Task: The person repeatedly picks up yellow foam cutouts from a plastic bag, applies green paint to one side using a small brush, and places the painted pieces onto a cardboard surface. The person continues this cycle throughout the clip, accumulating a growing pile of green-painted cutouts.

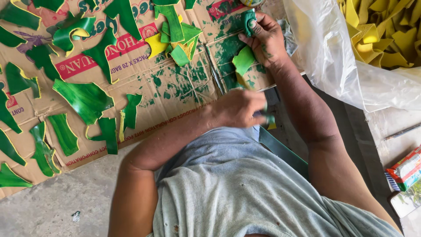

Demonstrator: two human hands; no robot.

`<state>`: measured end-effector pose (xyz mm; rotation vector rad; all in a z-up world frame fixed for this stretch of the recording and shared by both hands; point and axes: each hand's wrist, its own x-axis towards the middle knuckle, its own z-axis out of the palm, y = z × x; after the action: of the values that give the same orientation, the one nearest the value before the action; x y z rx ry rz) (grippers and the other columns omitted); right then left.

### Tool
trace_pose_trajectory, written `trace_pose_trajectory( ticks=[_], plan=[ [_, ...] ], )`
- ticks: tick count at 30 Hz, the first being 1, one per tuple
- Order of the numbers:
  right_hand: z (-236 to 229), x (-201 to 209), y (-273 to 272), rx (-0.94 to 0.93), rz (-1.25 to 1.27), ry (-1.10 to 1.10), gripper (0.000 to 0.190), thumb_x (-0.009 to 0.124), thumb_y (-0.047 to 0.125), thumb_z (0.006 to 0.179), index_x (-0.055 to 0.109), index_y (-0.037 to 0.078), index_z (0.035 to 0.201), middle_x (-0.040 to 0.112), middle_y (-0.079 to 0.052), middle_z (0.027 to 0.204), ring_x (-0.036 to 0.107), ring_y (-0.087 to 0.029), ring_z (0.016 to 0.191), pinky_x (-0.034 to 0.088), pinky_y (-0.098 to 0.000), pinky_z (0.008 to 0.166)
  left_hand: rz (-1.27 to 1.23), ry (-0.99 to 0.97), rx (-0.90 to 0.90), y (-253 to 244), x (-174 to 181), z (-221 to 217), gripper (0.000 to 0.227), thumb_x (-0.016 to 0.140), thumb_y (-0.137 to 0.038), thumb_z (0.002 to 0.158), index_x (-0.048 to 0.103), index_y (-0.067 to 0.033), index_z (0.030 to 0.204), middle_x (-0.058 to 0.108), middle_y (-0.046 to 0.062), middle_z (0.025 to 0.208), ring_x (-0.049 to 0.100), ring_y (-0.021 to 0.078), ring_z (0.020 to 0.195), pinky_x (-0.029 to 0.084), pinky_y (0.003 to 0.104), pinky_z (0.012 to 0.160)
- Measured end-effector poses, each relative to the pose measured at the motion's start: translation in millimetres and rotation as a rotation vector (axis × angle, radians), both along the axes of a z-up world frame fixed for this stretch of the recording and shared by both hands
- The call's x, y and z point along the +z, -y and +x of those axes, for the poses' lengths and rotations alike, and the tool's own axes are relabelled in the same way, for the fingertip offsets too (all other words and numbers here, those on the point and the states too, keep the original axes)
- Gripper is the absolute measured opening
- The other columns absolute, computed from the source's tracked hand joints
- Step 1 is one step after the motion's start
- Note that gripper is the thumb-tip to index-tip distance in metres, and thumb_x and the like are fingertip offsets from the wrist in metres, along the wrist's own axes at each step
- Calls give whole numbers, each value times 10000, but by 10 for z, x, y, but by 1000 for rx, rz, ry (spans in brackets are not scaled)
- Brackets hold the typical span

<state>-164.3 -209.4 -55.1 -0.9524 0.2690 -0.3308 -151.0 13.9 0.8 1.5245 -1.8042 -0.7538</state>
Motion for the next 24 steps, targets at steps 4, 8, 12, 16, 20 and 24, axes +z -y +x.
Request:
trace_pose_trajectory(
  ticks=[4,8,12,16,20,24],
  plan=[
    [-60,-36,-14,-10,22,9,149,660,77,1062,680,56,1209,722,-49,1151,700,-167,1050,616,-368,945,-282,321,585,112,-91,244,365,802,-287,839,650,15,975,589,173,1067,628,342,986,545,493,847],
    [-64,105,-47,-38,33,-54,123,651,63,1073,683,53,1191,719,-49,1127,695,-170,1012,620,-379,916,-50,284,697,260,-178,434,454,835,-250,757,613,55,1009,587,220,1058,640,407,939,537,496,780],
    [-346,588,29,-86,-48,6,128,633,49,1066,679,59,1185,726,-57,1148,698,-178,990,641,-416,912,260,-181,676,346,-55,297,392,704,-177,904,538,-9,1217,676,157,990,700,338,1014,561,496,880],
    [-795,1259,293,-102,-160,230,68,651,52,1130,667,41,1195,731,-131,1127,729,-211,940,623,-420,892,-673,188,319,335,202,-24,136,675,-83,933,629,-27,1048,688,138,1048,664,267,1078,489,447,1083],
    [-1185,1618,397,-202,-162,301,90,653,89,1088,643,28,1153,716,-146,979,732,-240,869,618,-436,847,-458,622,7,267,295,-161,121,620,-116,999,642,-98,881,664,97,892,683,219,920,411,495,1177],
    [-1153,1695,408,-219,-171,327,110,654,94,1067,631,24,1149,700,-110,907,717,-210,811,614,-429,814,-685,509,123,222,231,-42,61,620,-119,910,607,-82,863,641,109,895,729,286,962,504,456,1106]
  ],
)
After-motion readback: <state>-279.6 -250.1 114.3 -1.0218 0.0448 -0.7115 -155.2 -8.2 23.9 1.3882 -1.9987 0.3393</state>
